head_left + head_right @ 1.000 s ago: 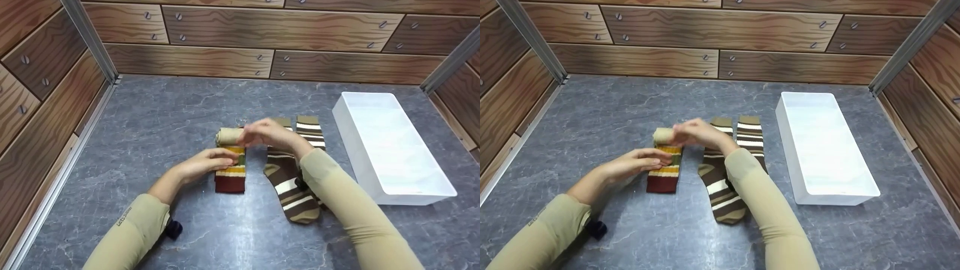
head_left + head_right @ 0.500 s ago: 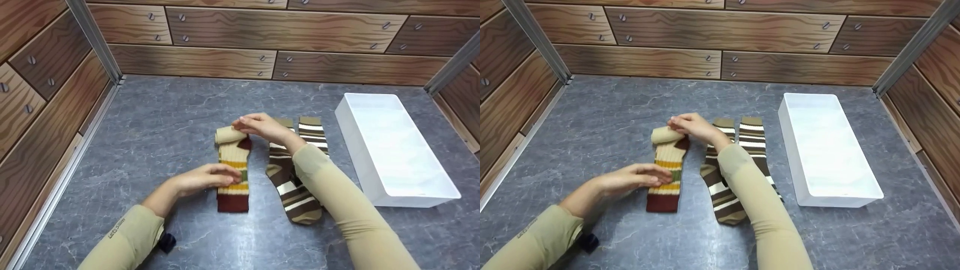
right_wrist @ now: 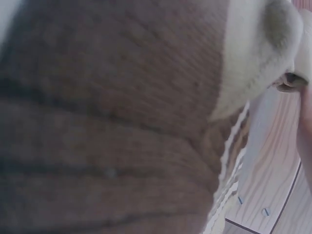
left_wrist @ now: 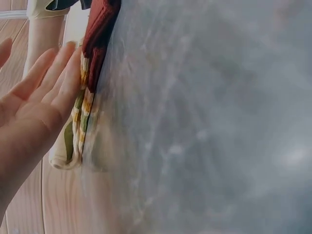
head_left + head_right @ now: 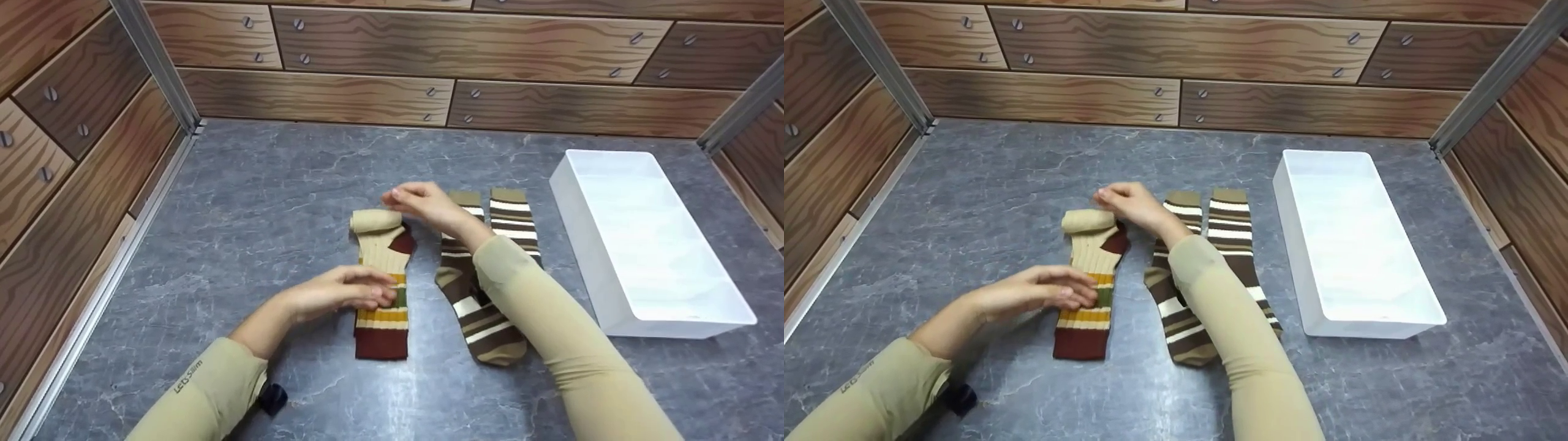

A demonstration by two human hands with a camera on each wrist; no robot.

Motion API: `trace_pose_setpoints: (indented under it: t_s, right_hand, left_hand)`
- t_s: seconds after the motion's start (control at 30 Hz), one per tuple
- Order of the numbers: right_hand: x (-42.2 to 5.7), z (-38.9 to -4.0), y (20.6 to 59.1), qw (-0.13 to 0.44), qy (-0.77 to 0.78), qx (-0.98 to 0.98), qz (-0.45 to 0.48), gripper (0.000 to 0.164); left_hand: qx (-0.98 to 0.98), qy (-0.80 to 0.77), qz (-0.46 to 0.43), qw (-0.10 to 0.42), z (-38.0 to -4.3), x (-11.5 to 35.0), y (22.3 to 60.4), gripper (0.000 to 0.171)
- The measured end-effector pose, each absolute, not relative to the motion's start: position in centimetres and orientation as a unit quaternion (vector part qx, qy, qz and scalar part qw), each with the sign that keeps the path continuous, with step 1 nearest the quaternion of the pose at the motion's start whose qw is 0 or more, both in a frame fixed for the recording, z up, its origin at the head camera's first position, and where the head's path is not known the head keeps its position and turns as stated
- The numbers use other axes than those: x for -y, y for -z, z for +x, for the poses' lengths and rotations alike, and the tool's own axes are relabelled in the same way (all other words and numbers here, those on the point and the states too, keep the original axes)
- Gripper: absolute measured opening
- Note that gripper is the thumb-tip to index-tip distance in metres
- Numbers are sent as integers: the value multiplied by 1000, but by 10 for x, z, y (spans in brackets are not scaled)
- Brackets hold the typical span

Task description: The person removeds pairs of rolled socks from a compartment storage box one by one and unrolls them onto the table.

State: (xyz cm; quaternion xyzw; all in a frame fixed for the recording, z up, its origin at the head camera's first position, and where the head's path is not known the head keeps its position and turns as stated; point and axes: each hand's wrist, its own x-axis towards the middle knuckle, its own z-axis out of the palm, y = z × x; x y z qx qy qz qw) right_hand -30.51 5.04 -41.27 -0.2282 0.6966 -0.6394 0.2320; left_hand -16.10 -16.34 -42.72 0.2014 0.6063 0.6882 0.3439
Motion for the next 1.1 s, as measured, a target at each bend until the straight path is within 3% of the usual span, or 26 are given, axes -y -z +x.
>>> trace_pose_setpoints:
  t_s: [0.13,0.23,0.37,0.63,0.9,1.1]
  right_hand:
    - [-51,-302,409,225,653,-677,-255,33]
    - [-51,-298,408,291,611,-681,-279,40]
    - [-47,-294,412,347,553,-698,-294,43]
    - [-39,-298,408,250,578,-736,-251,42]
    - [-39,-305,414,241,541,-774,-225,45]
    - [-40,-304,415,195,556,-765,-259,43]
  left_hand:
    - [-626,-697,202,285,-171,157,428,44]
    - [-648,-688,196,261,-179,154,428,45]
    - [-670,-663,196,269,-182,152,429,46]
    - [-685,-611,232,322,-168,154,428,44]
    - [-642,-575,288,417,-149,159,427,43]
    - [-630,-607,273,400,-146,157,421,44]
